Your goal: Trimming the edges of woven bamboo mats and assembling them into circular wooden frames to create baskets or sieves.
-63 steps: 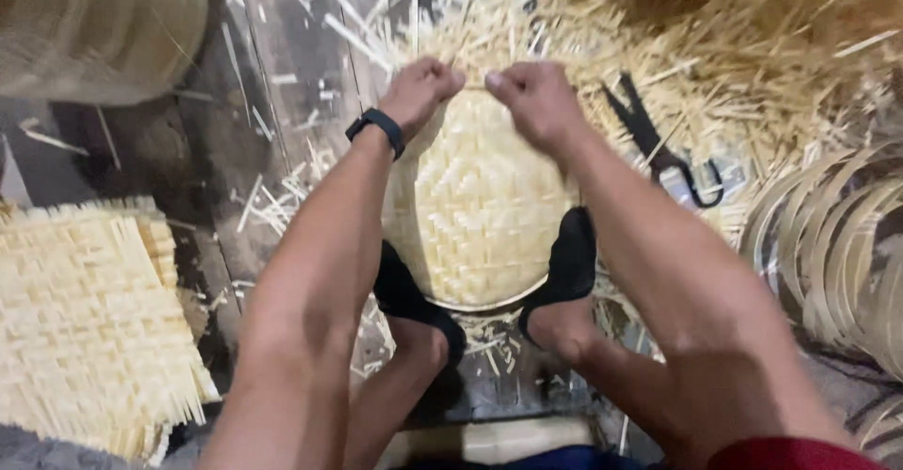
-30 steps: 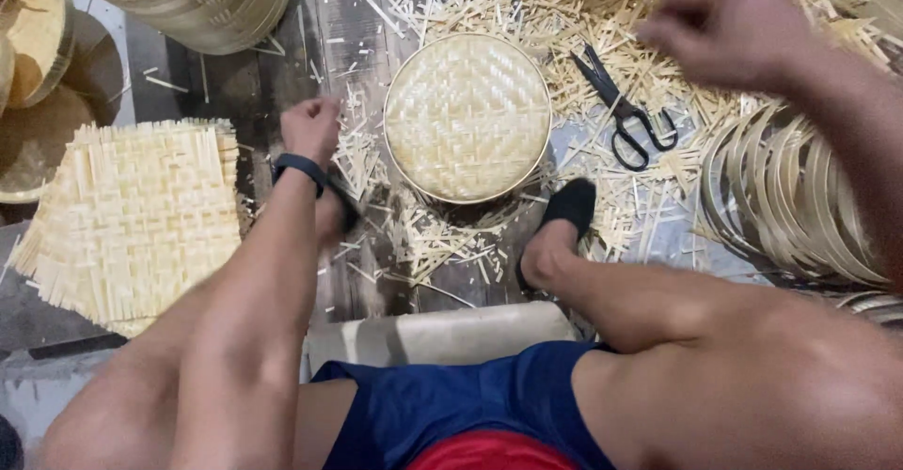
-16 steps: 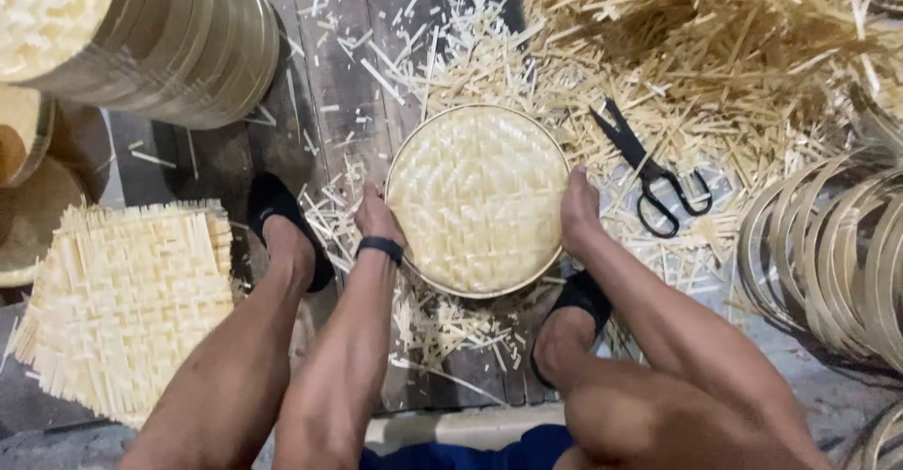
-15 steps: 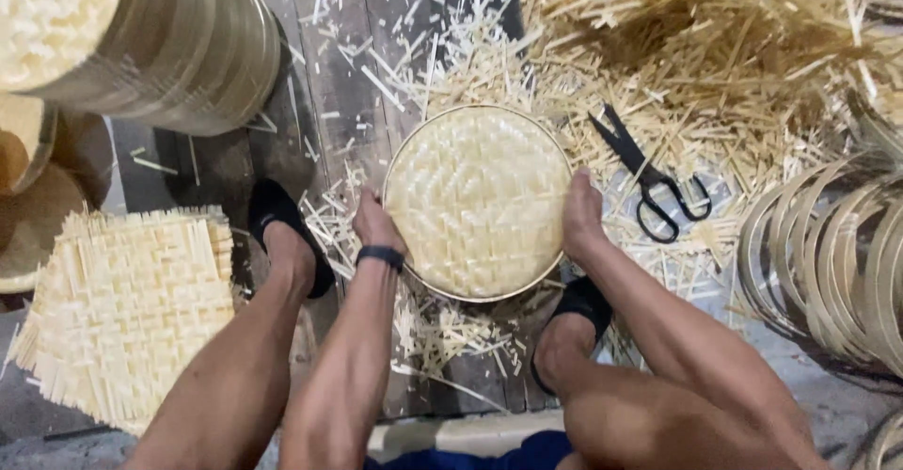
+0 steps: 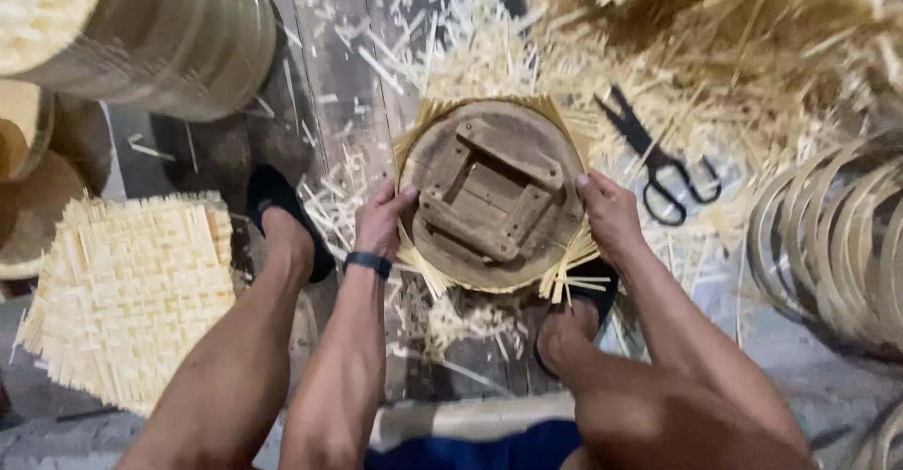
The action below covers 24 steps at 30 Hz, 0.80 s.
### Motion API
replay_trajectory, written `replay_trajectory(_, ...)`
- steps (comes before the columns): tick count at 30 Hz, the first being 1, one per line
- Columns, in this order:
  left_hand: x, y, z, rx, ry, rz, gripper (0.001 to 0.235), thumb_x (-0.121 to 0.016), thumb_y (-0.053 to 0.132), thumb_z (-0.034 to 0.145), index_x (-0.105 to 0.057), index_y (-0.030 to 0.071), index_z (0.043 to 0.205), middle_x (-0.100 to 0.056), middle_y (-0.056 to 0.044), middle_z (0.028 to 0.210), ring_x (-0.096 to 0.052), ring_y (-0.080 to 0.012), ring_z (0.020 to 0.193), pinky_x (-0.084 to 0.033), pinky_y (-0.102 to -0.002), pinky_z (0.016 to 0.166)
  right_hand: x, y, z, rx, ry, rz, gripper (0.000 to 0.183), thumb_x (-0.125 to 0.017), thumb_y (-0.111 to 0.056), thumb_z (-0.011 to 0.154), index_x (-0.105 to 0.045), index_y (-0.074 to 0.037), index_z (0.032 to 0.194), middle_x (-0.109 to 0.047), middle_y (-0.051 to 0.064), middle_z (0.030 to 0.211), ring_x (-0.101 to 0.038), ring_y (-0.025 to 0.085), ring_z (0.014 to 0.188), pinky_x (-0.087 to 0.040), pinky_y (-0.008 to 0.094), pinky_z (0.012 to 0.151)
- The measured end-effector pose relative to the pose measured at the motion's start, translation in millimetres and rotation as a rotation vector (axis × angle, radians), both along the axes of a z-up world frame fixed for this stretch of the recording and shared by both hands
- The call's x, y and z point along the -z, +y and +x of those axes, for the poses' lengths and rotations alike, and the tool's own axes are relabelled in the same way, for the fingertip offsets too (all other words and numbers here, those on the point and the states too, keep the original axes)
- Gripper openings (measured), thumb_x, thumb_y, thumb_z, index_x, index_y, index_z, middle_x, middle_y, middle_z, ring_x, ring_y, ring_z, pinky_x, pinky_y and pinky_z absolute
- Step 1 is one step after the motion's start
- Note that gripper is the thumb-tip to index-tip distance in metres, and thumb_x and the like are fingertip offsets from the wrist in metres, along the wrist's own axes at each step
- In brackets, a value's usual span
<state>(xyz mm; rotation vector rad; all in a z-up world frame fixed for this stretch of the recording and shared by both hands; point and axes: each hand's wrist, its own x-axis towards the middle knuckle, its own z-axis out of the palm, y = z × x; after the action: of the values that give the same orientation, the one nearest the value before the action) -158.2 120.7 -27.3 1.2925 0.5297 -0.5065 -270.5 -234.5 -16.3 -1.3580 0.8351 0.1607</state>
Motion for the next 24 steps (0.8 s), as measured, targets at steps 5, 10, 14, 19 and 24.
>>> replay_trajectory(5,-19,-13,38,0.337,0.170,0.495,0.050,-0.083,0.016,0.082,-0.070,-0.005,0.126,-0.077,-0.020,0.109,-0.069,-0.0236,0.086,-0.056,-0.036,0.076,4,-10,0,-0.235,0.099,-0.259,0.039,-0.079,-0.032,0.091,-0.073,0.004,0.105,-0.069,0.006,0.083,-0.060,0.014,0.075,-0.048,0.031,0.067)
replay_trajectory(10,-13,-48,99,0.485,-0.123,0.727,0.061,-0.094,0.018,0.073,-0.063,0.003,0.123,-0.069,-0.012,0.108,-0.069,-0.0196,0.089,-0.058,-0.035,0.081,-19,-16,33,-0.515,0.172,-0.464,0.041,-0.085,-0.031,0.086,-0.072,0.007,0.096,-0.068,0.014,0.074,-0.058,0.017,0.064,-0.048,0.036,0.059)
replay_trajectory(14,-31,-77,133,0.721,-0.026,0.741,0.051,-0.095,0.016,0.067,-0.075,0.001,0.111,-0.077,-0.012,0.102,-0.074,-0.0225,0.089,-0.059,-0.036,0.085,-34,-12,53,-0.591,0.364,-0.424,0.040,-0.085,-0.034,0.084,-0.076,0.003,0.092,-0.072,0.015,0.071,-0.063,0.020,0.061,-0.049,0.041,0.060)
replay_trajectory(19,-39,-88,128,0.823,0.098,0.889,0.050,-0.097,0.020,0.066,-0.078,0.001,0.109,-0.078,-0.015,0.103,-0.075,-0.0238,0.091,-0.061,-0.038,0.087,-37,-3,47,-0.593,0.470,-0.460,0.038,-0.086,-0.035,0.083,-0.078,0.002,0.090,-0.071,0.015,0.070,-0.065,0.020,0.058,-0.053,0.043,0.059)
replay_trajectory(24,-54,-116,150,1.053,-0.061,1.068,0.068,-0.098,0.028,0.065,-0.070,0.005,0.123,-0.070,-0.017,0.124,-0.066,-0.0278,0.112,-0.053,-0.041,0.101,-24,-12,48,-0.598,0.325,-0.475,0.033,-0.084,-0.027,0.084,-0.075,0.004,0.091,-0.071,0.018,0.072,-0.066,0.026,0.060,-0.053,0.045,0.058)
